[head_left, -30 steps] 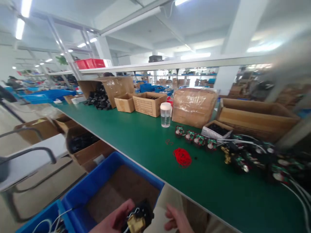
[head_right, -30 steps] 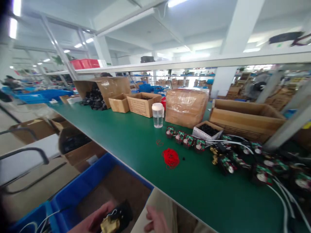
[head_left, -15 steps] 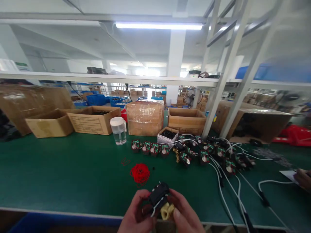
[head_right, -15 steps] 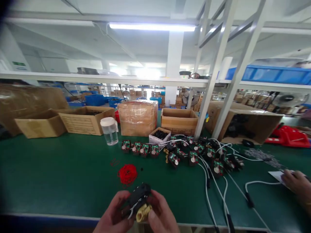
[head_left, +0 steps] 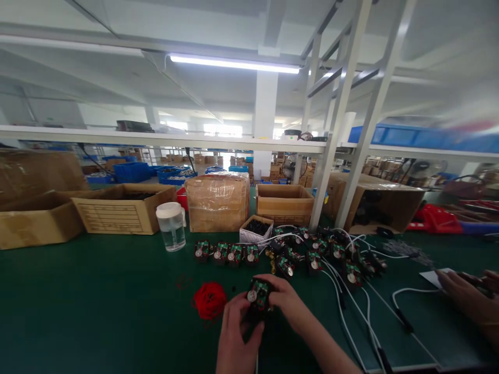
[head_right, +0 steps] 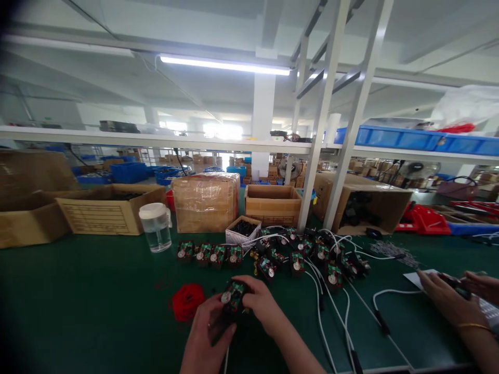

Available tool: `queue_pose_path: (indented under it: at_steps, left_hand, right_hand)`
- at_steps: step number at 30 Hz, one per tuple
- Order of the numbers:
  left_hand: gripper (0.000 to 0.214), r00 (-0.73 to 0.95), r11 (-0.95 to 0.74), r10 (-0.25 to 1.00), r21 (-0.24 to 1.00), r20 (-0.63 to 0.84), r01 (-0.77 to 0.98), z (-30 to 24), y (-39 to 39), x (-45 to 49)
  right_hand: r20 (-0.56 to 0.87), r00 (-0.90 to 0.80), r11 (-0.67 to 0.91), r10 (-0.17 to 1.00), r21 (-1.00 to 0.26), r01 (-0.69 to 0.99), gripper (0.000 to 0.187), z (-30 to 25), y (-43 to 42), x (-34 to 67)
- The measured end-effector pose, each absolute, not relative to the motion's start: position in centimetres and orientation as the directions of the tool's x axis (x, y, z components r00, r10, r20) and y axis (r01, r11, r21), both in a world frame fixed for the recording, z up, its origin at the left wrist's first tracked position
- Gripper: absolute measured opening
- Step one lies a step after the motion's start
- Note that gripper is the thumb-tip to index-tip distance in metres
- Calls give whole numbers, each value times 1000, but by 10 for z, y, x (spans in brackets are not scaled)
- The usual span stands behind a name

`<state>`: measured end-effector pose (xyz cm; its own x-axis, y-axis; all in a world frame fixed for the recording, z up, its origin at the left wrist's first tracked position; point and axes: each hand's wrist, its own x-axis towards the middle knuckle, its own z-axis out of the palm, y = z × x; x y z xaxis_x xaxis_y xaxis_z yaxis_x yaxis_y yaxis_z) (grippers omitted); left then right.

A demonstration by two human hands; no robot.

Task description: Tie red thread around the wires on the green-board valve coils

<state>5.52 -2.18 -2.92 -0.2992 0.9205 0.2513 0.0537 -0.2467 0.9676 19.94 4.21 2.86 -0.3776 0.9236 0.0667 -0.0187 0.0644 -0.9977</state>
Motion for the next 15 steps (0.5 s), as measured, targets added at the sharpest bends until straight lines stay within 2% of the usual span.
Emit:
queue_pose_path:
  at_steps: [3, 5, 9, 12, 15]
  left_hand:
    - [78, -270, -120, 950, 980, 159, 157, -25, -13, 48]
    - [93, -192, -83, 970, 947, 148, 312, -17, -8, 41]
    - [90, -60, -54, 993, 859, 97, 508, -2, -3, 31]
    - [85, -46, -72, 992, 833, 116, 548, 0, -3, 30]
    - [79, -38, -115, 986, 820, 165, 561, -1, -2, 31]
  right_hand:
    - [80, -441, 109, 894, -993, 41, 60, 28, 54, 192]
    - [90, -468, 140, 879, -987, 73, 60, 25, 57, 189]
    - [148, -422, 231, 894, -961, 152, 58, 17, 54, 192]
    - [248, -225, 315, 942, -886, 340, 55, 2, 38, 202]
    - [287, -121, 306, 950, -789, 533, 36, -28, 2, 206]
